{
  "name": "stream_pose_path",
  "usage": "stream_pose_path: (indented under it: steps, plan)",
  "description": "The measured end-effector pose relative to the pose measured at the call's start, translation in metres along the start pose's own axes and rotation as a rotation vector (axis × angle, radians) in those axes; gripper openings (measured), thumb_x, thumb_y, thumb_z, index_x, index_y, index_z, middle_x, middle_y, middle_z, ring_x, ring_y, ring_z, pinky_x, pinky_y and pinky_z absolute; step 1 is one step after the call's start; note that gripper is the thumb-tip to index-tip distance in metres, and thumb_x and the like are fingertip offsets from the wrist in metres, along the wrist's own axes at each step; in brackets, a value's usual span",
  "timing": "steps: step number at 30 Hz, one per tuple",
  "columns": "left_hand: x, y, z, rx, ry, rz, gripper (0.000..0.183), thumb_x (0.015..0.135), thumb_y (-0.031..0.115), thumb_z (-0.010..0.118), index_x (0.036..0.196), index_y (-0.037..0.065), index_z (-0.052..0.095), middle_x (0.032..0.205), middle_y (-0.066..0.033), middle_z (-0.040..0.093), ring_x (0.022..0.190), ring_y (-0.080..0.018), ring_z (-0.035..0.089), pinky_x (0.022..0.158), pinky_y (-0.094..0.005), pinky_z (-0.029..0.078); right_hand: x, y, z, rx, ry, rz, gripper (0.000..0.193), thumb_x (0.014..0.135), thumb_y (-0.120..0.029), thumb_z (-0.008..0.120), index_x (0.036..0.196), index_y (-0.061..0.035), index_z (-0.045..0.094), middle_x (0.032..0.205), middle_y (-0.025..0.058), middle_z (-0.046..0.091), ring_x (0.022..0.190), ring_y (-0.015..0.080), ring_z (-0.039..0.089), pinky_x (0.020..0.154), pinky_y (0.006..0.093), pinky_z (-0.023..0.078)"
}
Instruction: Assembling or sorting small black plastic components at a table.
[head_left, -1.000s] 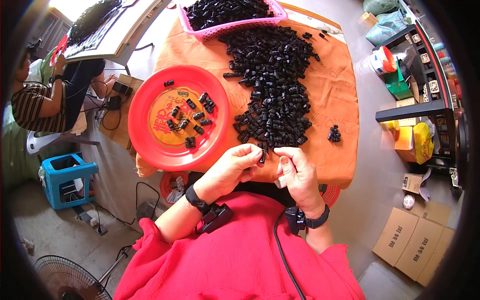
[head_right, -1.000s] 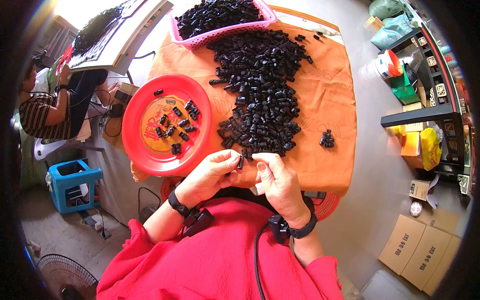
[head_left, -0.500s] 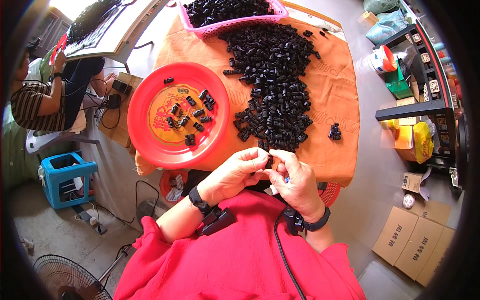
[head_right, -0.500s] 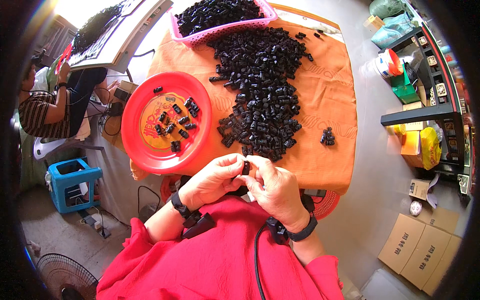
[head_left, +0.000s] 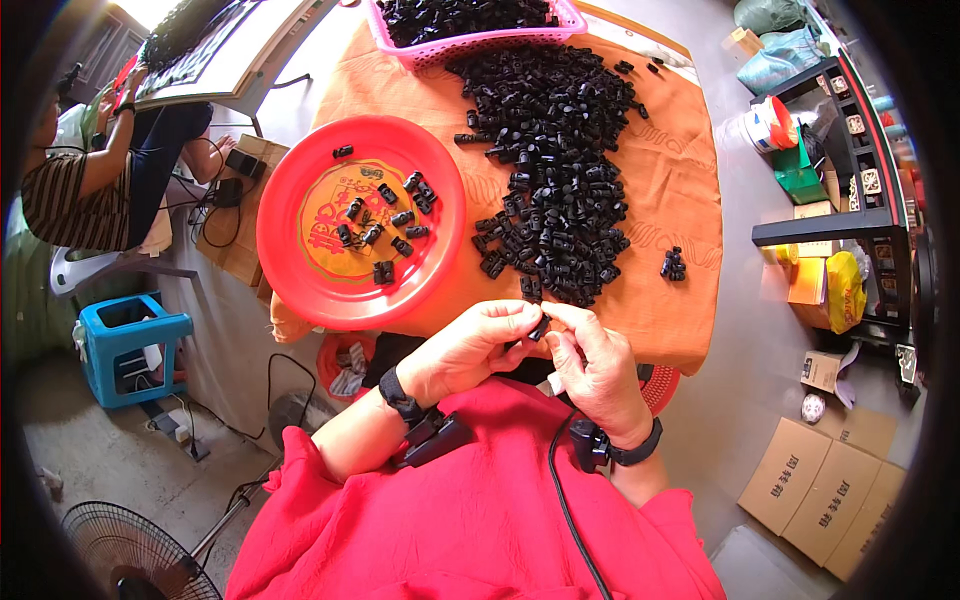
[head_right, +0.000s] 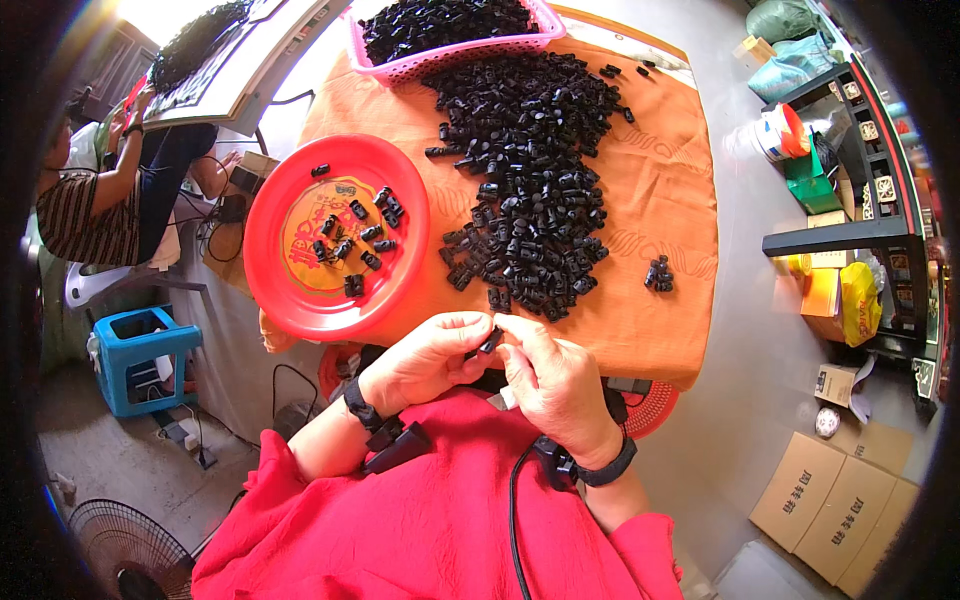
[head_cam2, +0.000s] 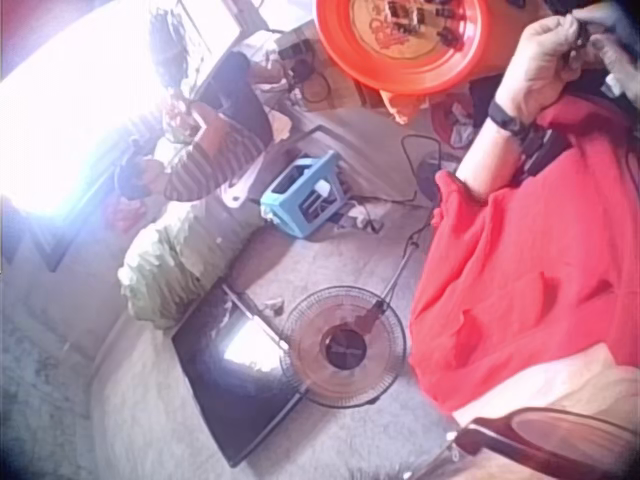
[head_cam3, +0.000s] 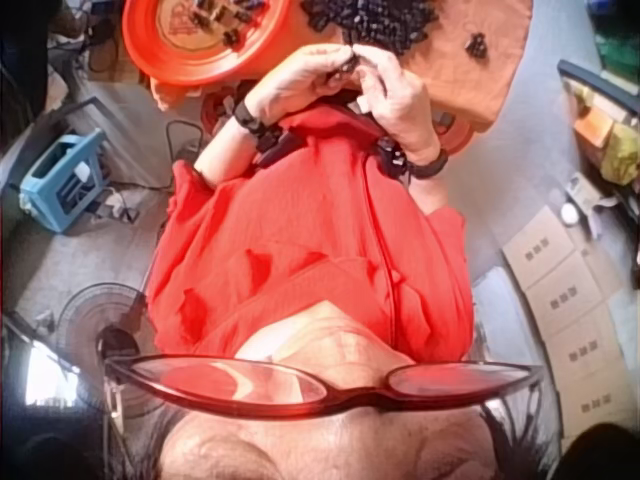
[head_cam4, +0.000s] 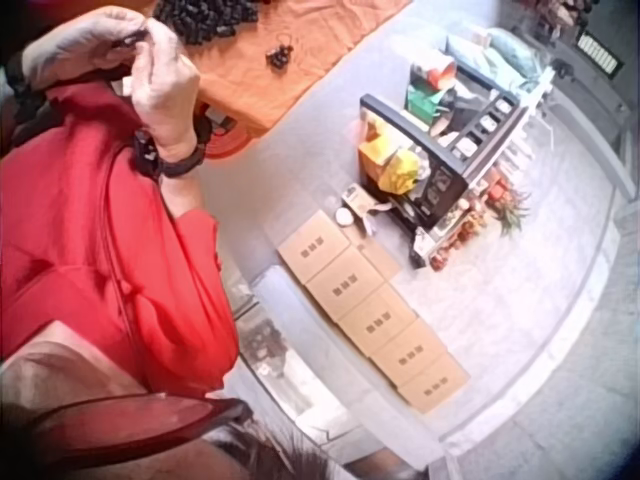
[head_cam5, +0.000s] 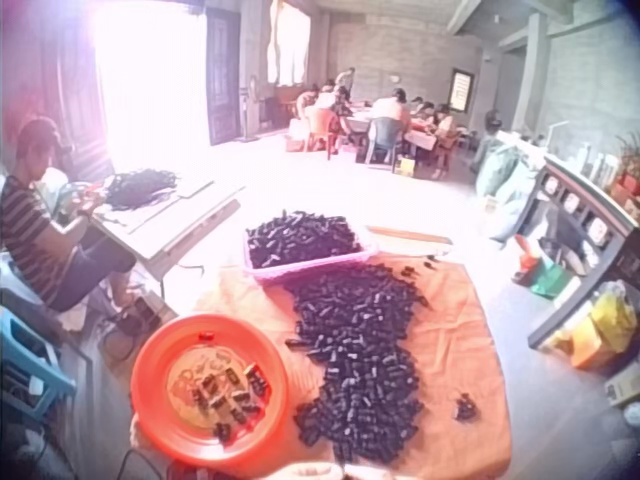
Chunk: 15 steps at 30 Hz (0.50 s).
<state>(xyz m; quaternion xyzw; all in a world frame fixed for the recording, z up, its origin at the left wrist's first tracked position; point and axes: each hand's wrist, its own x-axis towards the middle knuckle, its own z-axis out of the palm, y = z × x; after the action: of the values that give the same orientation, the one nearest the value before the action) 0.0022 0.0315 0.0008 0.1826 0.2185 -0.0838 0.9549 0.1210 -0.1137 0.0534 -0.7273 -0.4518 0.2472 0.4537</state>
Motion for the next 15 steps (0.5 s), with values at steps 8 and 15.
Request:
stream_pose_path:
  steps: [8,15]
  plan:
    - [0.0,-0.005,-0.001,0.011,-0.03,0.028,0.024,0.097,0.031,0.064,0.105,0.009,0.065,0.093,-0.0028,0.068,0.065,0.0002,0.047,0.05,-0.013,0.031,-0.001,-0.004,0.0,0.063,-0.011,0.077,0.025,0.087,0.003,0.066,0.11,-0.0029,0.06,0.063,0.0058,0.06,0.05,0.0132,0.062,0.047,0.0274,0.048]
    - [0.001,-0.006,-0.006,-0.038,0.044,0.041,0.027,0.098,0.033,0.061,0.105,0.008,0.061,0.082,0.0024,0.058,0.067,-0.005,0.049,0.052,-0.0169,0.033,-0.008,0.016,0.006,0.013,0.068,0.031,0.02,0.086,0.001,0.068,0.103,-0.0035,0.06,0.065,0.005,0.06,0.05,0.0132,0.06,0.047,0.0271,0.047]
